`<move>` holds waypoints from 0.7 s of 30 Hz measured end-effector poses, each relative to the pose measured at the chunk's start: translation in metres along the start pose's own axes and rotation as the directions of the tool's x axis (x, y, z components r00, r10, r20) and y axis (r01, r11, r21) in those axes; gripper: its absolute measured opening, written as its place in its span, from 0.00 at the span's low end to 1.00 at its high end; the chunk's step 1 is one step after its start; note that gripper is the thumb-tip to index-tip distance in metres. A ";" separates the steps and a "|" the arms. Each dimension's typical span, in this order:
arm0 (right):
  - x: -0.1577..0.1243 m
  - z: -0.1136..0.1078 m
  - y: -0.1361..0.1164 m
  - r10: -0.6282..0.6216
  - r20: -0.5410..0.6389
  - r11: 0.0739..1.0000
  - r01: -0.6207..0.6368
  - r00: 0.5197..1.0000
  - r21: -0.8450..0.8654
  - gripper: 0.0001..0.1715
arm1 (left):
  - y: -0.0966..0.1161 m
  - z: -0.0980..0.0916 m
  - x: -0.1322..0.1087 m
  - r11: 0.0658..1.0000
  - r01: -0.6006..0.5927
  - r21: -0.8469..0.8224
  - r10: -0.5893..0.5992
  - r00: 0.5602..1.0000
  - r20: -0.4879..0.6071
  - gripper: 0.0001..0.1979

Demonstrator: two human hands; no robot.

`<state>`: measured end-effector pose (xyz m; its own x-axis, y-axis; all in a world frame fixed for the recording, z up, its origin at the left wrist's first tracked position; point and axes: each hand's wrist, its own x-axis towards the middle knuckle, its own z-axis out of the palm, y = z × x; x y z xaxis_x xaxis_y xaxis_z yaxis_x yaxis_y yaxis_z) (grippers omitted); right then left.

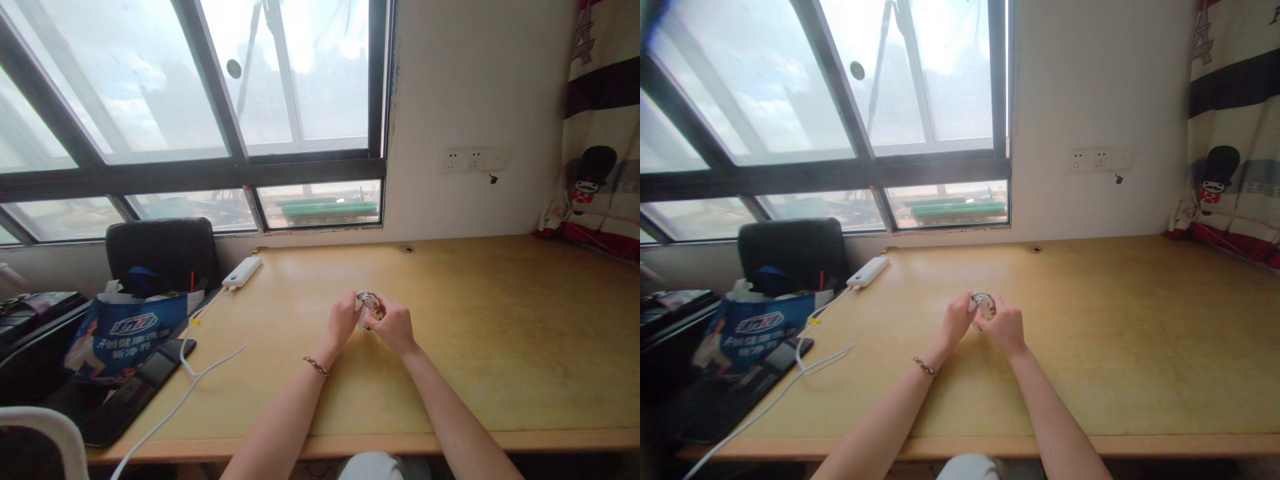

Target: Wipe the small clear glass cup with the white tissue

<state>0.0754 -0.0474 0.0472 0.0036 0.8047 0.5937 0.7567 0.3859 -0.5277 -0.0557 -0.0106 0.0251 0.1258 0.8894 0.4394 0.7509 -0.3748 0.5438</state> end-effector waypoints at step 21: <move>0.002 0.013 0.015 0.178 -0.138 0.952 -0.135 0.974 0.274 0.23 | 0.019 0.038 0.002 0.225 0.602 -0.766 -0.301 0.791 0.533 0.16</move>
<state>0.0787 -0.0340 0.0325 0.2288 0.7902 0.5686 0.5409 0.3824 -0.7491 -0.0164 -0.0062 0.0088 0.2192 0.9554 -0.1977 -0.2516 0.2511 0.9347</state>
